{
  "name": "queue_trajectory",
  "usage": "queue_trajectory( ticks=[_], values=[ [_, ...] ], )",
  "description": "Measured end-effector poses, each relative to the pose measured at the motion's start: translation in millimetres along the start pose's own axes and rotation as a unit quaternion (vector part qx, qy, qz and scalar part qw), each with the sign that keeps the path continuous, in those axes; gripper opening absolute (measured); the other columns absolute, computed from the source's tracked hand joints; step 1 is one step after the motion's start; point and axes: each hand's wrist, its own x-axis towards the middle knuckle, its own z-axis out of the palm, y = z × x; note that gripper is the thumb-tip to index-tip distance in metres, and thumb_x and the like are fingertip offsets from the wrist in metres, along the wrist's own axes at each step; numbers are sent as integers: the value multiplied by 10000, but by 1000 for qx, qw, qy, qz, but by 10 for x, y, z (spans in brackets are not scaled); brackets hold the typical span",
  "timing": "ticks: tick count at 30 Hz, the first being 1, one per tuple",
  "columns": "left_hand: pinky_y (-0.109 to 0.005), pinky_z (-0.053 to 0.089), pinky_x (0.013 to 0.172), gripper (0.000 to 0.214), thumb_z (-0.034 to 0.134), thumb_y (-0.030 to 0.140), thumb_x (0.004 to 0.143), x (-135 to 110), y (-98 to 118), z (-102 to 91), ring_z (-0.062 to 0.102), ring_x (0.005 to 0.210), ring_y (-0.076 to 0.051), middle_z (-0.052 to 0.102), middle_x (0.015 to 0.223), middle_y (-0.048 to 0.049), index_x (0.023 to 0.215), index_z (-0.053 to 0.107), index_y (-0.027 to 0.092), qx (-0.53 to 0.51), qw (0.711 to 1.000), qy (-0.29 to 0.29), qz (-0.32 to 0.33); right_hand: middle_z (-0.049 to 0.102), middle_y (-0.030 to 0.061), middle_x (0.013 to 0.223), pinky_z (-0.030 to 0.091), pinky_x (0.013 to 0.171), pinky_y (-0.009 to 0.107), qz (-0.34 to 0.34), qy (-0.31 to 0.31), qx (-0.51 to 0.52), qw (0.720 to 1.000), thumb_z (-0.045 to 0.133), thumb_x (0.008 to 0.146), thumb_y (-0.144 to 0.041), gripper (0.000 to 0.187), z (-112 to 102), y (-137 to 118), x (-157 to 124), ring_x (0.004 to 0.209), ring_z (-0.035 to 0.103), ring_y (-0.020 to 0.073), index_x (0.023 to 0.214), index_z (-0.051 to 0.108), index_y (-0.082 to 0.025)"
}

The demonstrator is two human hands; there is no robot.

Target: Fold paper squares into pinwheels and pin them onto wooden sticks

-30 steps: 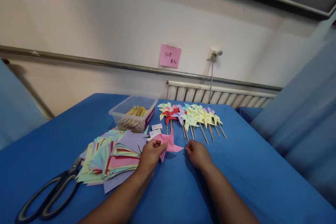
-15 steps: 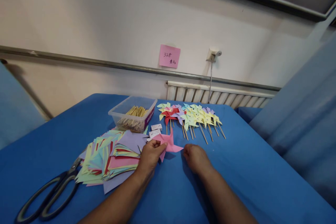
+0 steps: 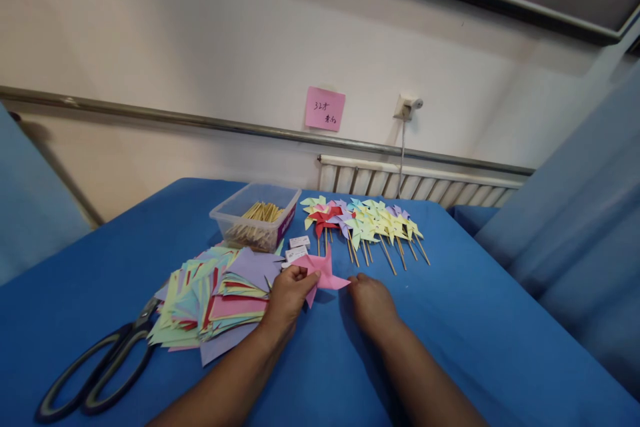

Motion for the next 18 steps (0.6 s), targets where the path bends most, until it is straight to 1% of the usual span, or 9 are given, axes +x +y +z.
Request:
queue_trajectory(
  ticks=[3, 6, 12, 16, 18],
  values=[
    [-202, 292, 440, 290, 742, 364, 536, -14, 16, 3, 415, 453, -85, 483, 501, 62, 568, 535, 164, -4, 1000, 0, 2, 660, 132, 931, 377, 707, 266, 1, 1, 17, 1000, 433, 815, -84, 241, 24, 42, 9, 835, 601, 223, 924, 641, -138],
    [-201, 290, 445, 301, 744, 365, 539, -12, 15, -1, 408, 455, -82, 466, 494, 70, 557, 519, 166, -5, 1000, 6, 3, 657, 94, 941, 374, 729, 238, -9, 2, 55, 998, 450, 836, -123, 212, 60, 109, 32, 864, 589, 194, 926, 639, -156],
    [-203, 298, 454, 320, 749, 396, 541, 11, -13, -17, 422, 467, -86, 483, 514, 65, 580, 533, 163, -2, 1000, 8, 0, 662, 26, 931, 382, 743, 187, -41, -11, 142, 989, 515, 816, -130, 185, 117, 286, 108, 856, 593, 139, 888, 671, -200],
    [-206, 314, 464, 322, 751, 400, 538, 13, -19, -18, 441, 476, -92, 503, 525, 58, 597, 541, 162, -5, 1000, 3, -2, 673, 15, 931, 389, 732, 173, -40, -1, 168, 985, 515, 787, -89, 213, 128, 365, 113, 848, 597, 125, 917, 649, -192],
    [-207, 314, 461, 328, 752, 407, 533, 13, -19, -18, 447, 474, -95, 509, 522, 56, 595, 544, 162, -8, 1000, 1, -5, 677, 18, 909, 390, 708, 175, -31, 5, 171, 985, 520, 779, -98, 198, 121, 391, 100, 824, 598, 127, 912, 638, -183]
  ],
)
